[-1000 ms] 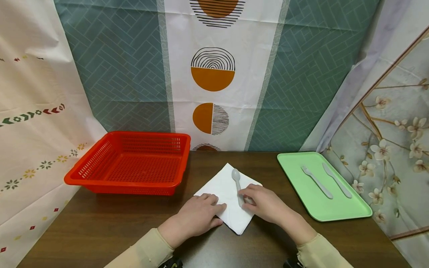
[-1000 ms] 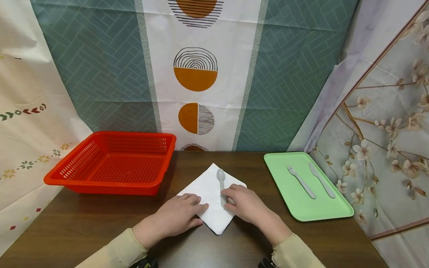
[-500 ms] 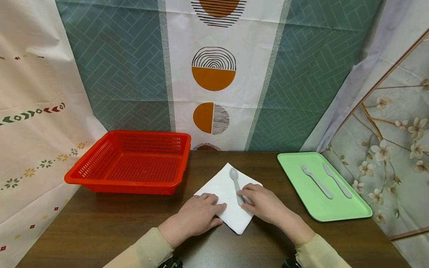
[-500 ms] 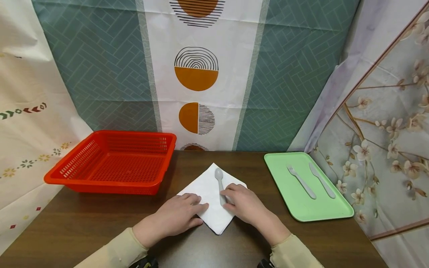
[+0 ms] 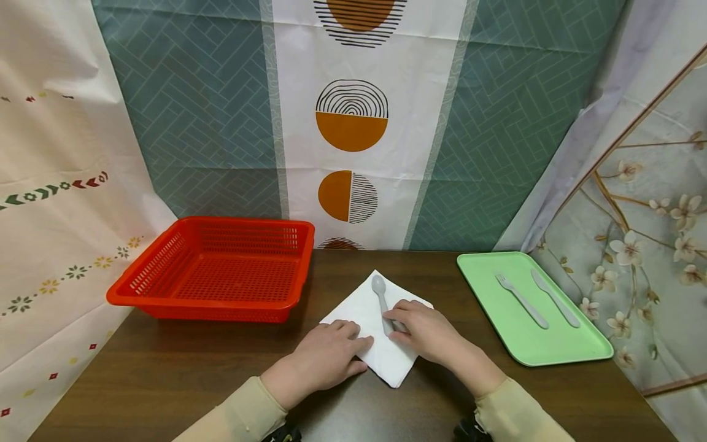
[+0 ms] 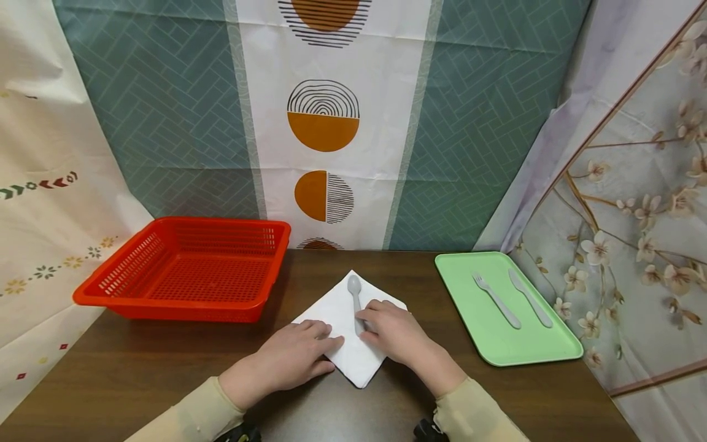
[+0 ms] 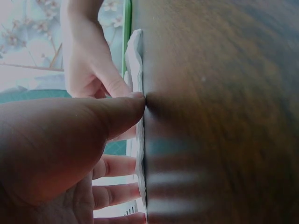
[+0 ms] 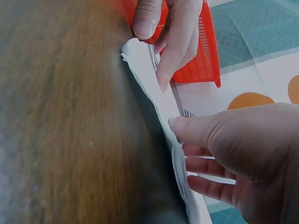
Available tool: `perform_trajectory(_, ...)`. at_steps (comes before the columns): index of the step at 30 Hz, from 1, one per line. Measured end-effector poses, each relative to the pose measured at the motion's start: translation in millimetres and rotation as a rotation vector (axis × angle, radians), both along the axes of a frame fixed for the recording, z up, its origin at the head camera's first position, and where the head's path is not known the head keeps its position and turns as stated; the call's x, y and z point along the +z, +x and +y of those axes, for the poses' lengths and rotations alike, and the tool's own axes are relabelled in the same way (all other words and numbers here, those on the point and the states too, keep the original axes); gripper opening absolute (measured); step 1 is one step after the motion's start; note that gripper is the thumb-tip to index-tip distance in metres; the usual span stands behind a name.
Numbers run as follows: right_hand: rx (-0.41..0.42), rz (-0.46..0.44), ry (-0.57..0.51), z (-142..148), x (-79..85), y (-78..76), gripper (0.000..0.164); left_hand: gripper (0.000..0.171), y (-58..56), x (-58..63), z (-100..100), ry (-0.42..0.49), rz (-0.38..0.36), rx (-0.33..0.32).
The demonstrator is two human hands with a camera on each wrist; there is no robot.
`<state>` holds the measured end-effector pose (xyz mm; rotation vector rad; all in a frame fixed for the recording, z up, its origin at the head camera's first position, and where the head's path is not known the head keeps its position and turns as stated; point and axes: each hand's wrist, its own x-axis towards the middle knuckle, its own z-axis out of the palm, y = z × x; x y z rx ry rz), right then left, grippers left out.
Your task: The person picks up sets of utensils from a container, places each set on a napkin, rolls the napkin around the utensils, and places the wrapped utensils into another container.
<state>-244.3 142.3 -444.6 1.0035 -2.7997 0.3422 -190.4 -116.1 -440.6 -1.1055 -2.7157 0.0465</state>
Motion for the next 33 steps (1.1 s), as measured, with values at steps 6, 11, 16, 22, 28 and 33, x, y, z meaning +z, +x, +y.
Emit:
perform_trajectory(6, 0.000, -0.007, -0.002, -7.0, 0.2, -4.5, 0.038, 0.038, -0.1, -0.5, -0.2, -0.004, 0.012, -0.001)
perform_trajectory(11, 0.016, 0.016, -0.009, -10.3, 0.1, -8.1, 0.036, 0.038, 0.2, 0.6, -0.7, -0.005, 0.010, -0.001)
perform_trajectory(16, 0.027, 0.026, -0.013, -12.9, -0.4, -11.8, 0.035, 0.040, 0.1, 4.2, -1.0, -0.017, -0.012, -0.012)
perform_trajectory(22, 0.011, 0.022, 0.001, -15.0, -1.4, -13.7, 0.036, 0.043, -0.7, 4.4, -0.5, -0.036, -0.047, -0.009)
perform_trajectory(28, 0.006, 0.030, 0.002, -17.7, -2.8, -13.9, 0.036, 0.043, -0.2, 5.0, -0.9, -0.028, -0.066, -0.010)
perform_trajectory(33, 0.005, 0.054, -0.003, -19.8, -4.8, -13.6, 0.035, 0.044, 0.5, 6.2, -1.8, -0.026, -0.079, -0.016)
